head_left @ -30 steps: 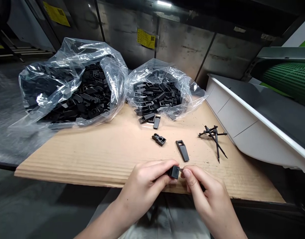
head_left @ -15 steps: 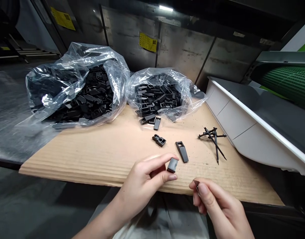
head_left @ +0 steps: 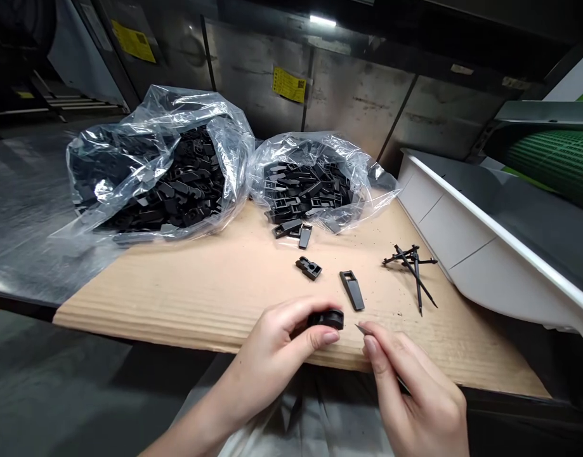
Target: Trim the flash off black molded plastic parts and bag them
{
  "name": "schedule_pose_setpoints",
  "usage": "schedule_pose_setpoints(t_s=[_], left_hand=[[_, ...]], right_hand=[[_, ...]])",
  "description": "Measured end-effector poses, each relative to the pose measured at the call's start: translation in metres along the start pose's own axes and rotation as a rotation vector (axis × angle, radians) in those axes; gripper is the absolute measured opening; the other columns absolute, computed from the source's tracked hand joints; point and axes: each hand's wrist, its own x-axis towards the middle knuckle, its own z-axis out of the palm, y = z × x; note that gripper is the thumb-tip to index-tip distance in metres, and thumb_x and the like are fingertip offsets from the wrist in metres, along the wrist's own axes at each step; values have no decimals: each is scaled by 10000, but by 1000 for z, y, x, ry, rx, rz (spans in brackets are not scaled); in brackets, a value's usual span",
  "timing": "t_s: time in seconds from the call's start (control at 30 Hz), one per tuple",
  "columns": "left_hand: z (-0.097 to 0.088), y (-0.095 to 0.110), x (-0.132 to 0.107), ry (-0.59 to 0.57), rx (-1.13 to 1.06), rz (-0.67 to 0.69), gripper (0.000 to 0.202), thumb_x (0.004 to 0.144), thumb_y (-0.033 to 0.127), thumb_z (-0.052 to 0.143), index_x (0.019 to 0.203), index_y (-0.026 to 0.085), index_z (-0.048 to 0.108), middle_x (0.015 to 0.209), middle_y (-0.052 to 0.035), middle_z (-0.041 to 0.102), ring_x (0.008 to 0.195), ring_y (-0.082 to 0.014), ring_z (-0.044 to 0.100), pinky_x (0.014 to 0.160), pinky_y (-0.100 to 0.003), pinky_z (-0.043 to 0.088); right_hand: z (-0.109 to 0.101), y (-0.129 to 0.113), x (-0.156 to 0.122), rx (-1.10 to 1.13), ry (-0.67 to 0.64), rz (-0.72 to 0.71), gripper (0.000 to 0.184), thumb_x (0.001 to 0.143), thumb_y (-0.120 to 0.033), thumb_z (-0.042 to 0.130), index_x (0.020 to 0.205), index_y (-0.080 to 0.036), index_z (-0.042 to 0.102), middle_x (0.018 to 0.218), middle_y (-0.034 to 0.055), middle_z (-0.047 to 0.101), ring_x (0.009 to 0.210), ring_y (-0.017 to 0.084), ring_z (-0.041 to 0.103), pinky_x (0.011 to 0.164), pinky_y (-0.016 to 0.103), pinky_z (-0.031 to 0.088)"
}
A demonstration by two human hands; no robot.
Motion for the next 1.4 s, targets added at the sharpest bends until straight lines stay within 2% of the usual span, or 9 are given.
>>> schedule_pose_setpoints(t_s=[0.1,0.4,0.63,0.87,0.97,1.1,1.2,1.33,1.4], left_hand=[[-3,2,2,-20,79,77,110,806,162,561,858,172,658,884,-17,648,856,-154,591,760,-189,443],[-5,2,2,-34,60,102,123,811,139,561,871,181,659,860,4,651,831,-127,593,749,-151,430],[-5,1,2,-48,31,129,146,813,108,546,873,181,658,856,0,641,821,-128,589,747,-160,435],[-6,-2,2,-79,-33,174,204,795,61,540,894,186,668,887,-22,627,859,-160,583,782,-215,445],[-6,-3,2,-92,-27,187,199,796,64,538,888,179,671,880,-29,621,851,-162,582,781,-220,444],[-6,-3,2,-100,-20,201,202,792,65,541,889,182,674,883,-33,625,862,-167,583,796,-225,442],[-6,-3,1,-94,-14,209,208,790,61,539,892,179,676,892,-40,628,872,-174,583,802,-233,444],[-8,-3,0,-111,2,214,201,796,58,533,888,172,672,889,-41,621,869,-168,580,799,-222,440],[-8,-2,0,-139,13,209,200,803,55,521,881,169,667,883,-39,615,858,-160,581,791,-210,440]], right_hand=[[5,-2,4,-23,-9,-37,231,800,-81,515,1003,-160,594,801,63,649,750,161,618,678,252,494],[3,-6,9,-1,60,-29,232,770,-38,535,943,-186,580,778,47,634,688,145,596,630,252,460],[8,-5,7,-14,7,-29,229,787,-62,527,973,-178,594,767,57,639,684,156,596,629,266,466],[-3,-7,13,137,-206,60,166,817,-119,480,896,-185,610,649,16,601,615,133,618,554,183,493],[-5,-7,13,165,-231,62,171,812,-116,482,895,-189,612,618,-5,570,549,107,587,530,169,484],[-3,-6,10,154,-177,46,194,804,-101,491,924,-193,612,640,2,574,570,115,586,545,188,487],[-2,-7,9,129,-170,62,157,815,-120,478,856,-183,617,609,6,559,565,125,582,561,204,492],[-5,-8,14,193,-243,80,146,820,-138,470,770,-188,597,591,-11,554,568,113,588,548,173,472],[-9,-7,19,300,-345,151,178,836,-164,452,726,-197,588,598,-23,547,526,90,545,507,163,438]])
